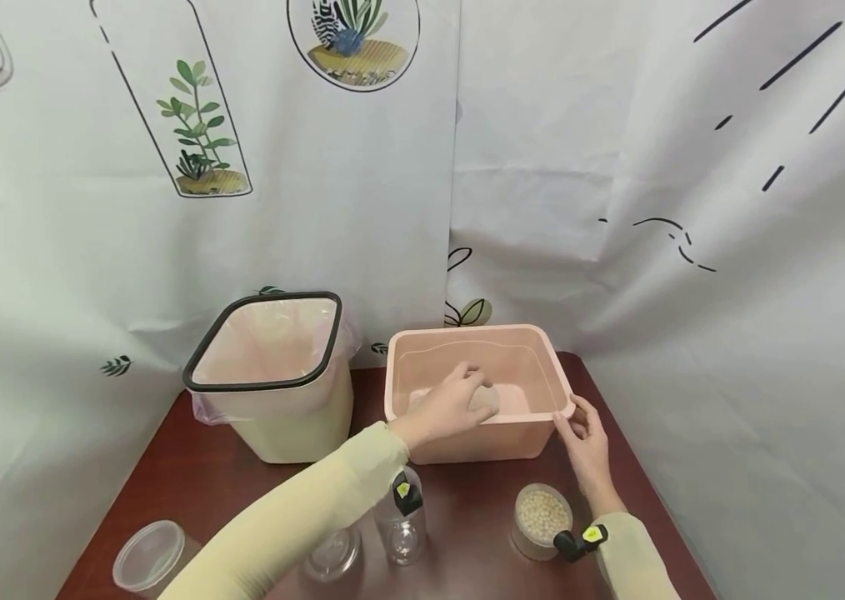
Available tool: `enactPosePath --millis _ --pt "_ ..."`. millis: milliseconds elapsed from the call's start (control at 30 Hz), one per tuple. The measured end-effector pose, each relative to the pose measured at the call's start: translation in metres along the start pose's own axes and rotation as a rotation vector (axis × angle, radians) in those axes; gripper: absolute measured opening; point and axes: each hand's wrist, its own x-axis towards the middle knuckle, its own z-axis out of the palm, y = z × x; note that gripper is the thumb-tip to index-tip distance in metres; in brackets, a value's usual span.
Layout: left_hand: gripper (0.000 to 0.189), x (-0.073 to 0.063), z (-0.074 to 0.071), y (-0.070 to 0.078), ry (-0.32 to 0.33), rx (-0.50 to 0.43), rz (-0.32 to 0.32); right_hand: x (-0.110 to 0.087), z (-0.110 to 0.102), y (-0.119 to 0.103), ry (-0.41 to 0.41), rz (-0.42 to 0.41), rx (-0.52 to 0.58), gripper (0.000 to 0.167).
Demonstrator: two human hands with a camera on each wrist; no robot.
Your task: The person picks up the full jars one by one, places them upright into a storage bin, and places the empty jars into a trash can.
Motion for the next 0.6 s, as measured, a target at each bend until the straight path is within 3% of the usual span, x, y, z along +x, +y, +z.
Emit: enactPosePath --millis 67,167,267,333,467,600 --pt "0.038 -0.004 0.002 0.007 0.045 0.012 0.016 0.004 -0.007 0.014 0.002 -0.034 0.025 0.055" --pt "0.038 -0.008 0.004 0.016 0.111 0.028 0.050 0.016 -0.018 0.053 0.011 -0.065 0.068 0.056" --pt "0.038 -0.012 0.007 0.023 0.159 0.053 0.083 0.027 -0.028 0.091 0.031 -0.060 0.134 0.057" --pt "0.038 -0.015 0.009 0.026 0.186 0.053 0.108 0.030 -0.031 0.105 0.056 -0.045 0.119 0.057" --pt "0.036 -0.023 0.014 0.035 0.239 -0.005 0.177 0.029 -0.038 0.114 0.110 -0.044 0.104 0.057" --pt "0.034 -0.031 0.020 0.045 0.269 -0.078 0.263 0.022 -0.043 0.102 0.110 -0.056 0.117 0.058"
